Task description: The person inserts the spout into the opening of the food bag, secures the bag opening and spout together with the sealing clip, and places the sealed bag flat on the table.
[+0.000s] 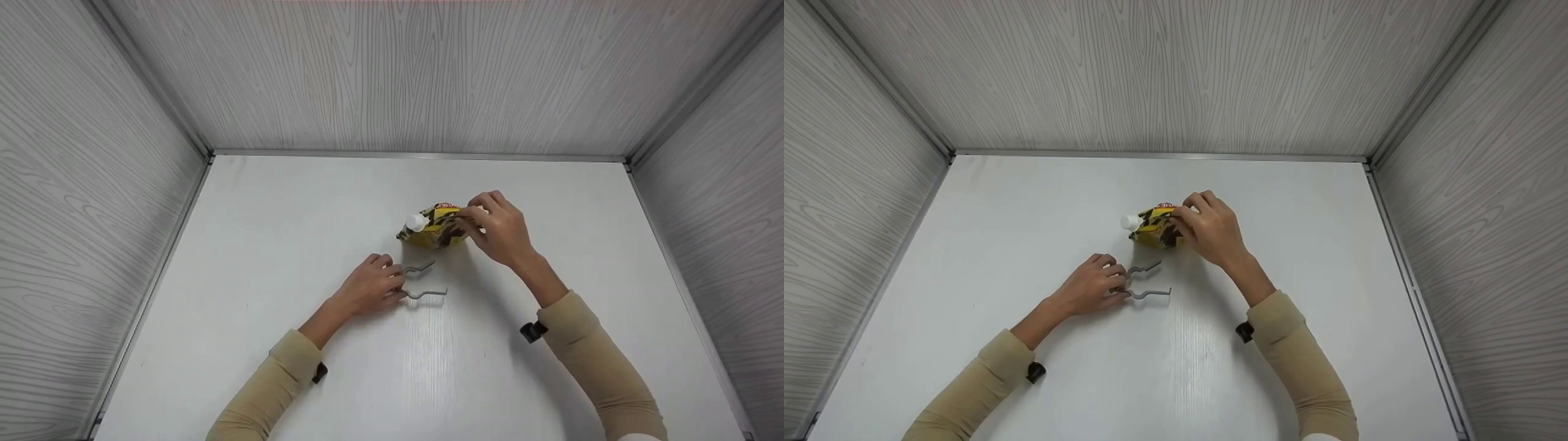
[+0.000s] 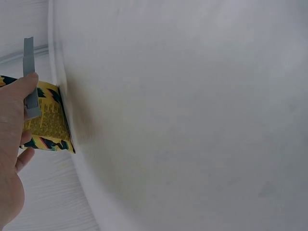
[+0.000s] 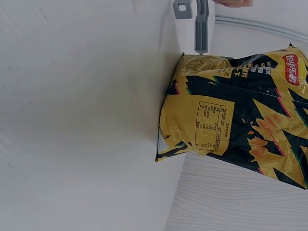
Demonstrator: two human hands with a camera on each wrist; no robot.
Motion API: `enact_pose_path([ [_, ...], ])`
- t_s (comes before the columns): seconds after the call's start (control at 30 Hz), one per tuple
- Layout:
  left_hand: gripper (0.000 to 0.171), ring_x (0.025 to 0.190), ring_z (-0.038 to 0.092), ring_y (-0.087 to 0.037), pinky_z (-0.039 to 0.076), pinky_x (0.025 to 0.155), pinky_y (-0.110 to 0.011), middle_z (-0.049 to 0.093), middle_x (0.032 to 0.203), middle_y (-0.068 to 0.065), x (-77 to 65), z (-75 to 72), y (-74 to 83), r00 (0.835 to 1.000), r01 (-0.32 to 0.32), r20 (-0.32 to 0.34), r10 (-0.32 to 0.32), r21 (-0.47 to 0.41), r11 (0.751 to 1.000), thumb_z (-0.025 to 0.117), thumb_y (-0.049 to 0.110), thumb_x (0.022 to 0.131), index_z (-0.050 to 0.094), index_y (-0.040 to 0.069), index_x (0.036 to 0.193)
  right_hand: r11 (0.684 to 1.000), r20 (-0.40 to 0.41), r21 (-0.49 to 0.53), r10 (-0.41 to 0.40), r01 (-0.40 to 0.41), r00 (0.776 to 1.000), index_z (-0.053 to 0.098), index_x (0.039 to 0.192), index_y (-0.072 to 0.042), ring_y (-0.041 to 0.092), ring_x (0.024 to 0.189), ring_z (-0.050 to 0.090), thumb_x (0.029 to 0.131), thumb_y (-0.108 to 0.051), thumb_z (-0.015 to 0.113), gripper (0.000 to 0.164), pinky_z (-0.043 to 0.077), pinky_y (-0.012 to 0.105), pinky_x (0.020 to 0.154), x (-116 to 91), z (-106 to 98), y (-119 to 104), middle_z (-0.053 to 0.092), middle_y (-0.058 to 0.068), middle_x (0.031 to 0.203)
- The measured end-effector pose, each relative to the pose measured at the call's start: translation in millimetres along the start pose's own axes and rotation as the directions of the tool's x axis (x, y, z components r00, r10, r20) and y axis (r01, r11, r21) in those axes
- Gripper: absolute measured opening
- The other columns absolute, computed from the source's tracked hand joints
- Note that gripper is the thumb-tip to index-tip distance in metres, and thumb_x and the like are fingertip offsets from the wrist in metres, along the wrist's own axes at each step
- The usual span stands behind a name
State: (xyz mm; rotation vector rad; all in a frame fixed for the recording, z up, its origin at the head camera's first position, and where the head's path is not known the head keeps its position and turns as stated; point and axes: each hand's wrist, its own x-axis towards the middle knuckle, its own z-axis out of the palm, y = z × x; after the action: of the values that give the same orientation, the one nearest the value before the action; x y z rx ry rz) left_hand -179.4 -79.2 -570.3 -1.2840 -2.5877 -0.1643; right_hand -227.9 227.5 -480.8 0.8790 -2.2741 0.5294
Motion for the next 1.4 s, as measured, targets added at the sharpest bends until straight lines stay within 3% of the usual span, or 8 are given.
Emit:
enact_pose_path([
  [0.43, 0.021, 0.104, 0.064, -0.020, 0.054, 0.095, -0.038, 0.075, 0.105, 0.004, -2.9, -12.4, -3.6, 0.996, 0.014, -0.085, -0.012, 0.027, 1.000, 0.077, 0.041, 0.096, 0.074, 0.020, 0.096, 1.000, -0.012, -0.015, -0.023, 0.023, 1.000, 0.079, 0.100, -0.010, 0.028, 0.088, 0.064, 0.096, -0.023, 0.078, 0.014, 0.057, 0.041, 0.067, 1, -1, 0, 0.068, 0.011, 0.096],
  [0.87, 0.021, 0.102, 0.064, -0.019, 0.055, 0.092, -0.037, 0.075, 0.105, 0.003, -8.4, -12.6, -14.0, 0.991, 0.019, -0.135, -0.015, 0.028, 0.999, 0.078, 0.039, 0.095, 0.074, 0.018, 0.096, 1.000, -0.006, -0.001, -0.012, 0.012, 1.000, 0.079, 0.101, -0.010, 0.027, 0.088, 0.063, 0.096, -0.023, 0.078, 0.014, 0.056, 0.041, 0.067, 1, 0, 1, 0.068, 0.011, 0.096],
  [1.4, 0.020, 0.104, 0.066, -0.018, 0.055, 0.096, -0.038, 0.074, 0.101, 0.003, -10.6, -25.8, -22.5, 0.982, 0.112, -0.154, -0.109, 0.009, 0.994, 0.079, 0.036, 0.095, 0.073, 0.017, 0.093, 1.000, -0.012, 0.001, -0.019, 0.019, 1.000, 0.078, 0.101, -0.010, 0.027, 0.086, 0.063, 0.097, -0.024, 0.078, 0.014, 0.056, 0.040, 0.065, 0, -1, 1, 0.067, 0.011, 0.096],
])
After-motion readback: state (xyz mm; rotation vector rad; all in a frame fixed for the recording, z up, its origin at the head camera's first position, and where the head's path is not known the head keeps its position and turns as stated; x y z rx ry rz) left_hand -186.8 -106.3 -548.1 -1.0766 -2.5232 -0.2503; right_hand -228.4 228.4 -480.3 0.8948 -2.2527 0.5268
